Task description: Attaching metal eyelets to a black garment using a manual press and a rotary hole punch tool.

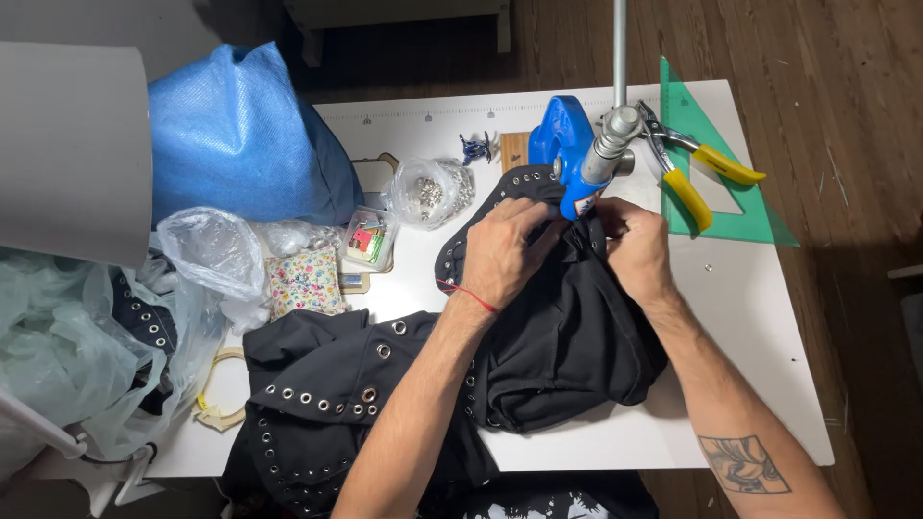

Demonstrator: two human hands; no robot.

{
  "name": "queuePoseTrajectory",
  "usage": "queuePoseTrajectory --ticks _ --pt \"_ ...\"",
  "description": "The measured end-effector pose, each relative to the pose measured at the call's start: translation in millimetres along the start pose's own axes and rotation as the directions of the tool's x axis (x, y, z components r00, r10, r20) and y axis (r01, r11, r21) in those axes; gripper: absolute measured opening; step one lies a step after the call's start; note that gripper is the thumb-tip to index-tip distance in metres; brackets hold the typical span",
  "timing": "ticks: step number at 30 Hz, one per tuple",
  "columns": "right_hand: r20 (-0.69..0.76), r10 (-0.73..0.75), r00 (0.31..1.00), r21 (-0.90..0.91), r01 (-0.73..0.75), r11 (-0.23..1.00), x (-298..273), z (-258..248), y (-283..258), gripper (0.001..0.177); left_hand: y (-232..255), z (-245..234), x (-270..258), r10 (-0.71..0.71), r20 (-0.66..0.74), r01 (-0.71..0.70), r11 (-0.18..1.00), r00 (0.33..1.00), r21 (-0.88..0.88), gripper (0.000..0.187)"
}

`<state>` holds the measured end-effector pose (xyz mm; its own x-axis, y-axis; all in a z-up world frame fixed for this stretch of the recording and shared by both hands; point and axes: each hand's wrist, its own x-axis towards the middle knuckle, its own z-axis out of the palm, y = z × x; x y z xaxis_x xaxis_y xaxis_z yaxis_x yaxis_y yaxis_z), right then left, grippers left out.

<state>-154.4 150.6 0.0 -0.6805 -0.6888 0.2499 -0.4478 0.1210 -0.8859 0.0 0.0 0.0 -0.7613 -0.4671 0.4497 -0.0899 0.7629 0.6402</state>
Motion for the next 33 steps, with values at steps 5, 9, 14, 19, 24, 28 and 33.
queuePoseTrajectory --ticks 5,9,14,19,24,28,33 --pt "-0.047 -0.005 0.999 0.042 0.007 0.999 -9 2 43 0.032 -4 2 -1 -0.006 -0.004 0.006 1.000 1.000 -0.008 0.008" --pt "-0.099 -0.025 0.995 0.084 0.033 0.996 -8 6 25 0.033 -7 4 1 0.016 -0.019 -0.017 0.999 1.000 -0.030 0.008" --pt "-0.021 -0.005 1.000 0.157 0.008 0.988 0 6 29 0.038 -5 2 2 0.063 -0.097 -0.069 0.996 0.993 -0.064 0.008" --pt "-0.018 0.015 1.000 0.218 -0.011 0.976 -4 6 21 0.043 -3 4 1 0.073 -0.118 -0.083 0.993 0.990 -0.086 0.007" --pt "0.017 0.032 0.999 0.181 -0.035 0.983 -3 5 6 0.044 1 2 3 0.057 -0.111 -0.064 0.996 0.992 -0.062 0.010" --pt "0.055 0.027 0.998 0.186 -0.037 0.982 0 3 6 0.041 -3 7 0 0.034 -0.101 -0.040 0.998 0.994 -0.051 0.009" --pt "0.071 0.047 0.996 0.145 -0.057 0.988 1 4 15 0.049 -13 16 -5 0.001 -0.073 -0.006 0.998 0.997 -0.065 0.008"
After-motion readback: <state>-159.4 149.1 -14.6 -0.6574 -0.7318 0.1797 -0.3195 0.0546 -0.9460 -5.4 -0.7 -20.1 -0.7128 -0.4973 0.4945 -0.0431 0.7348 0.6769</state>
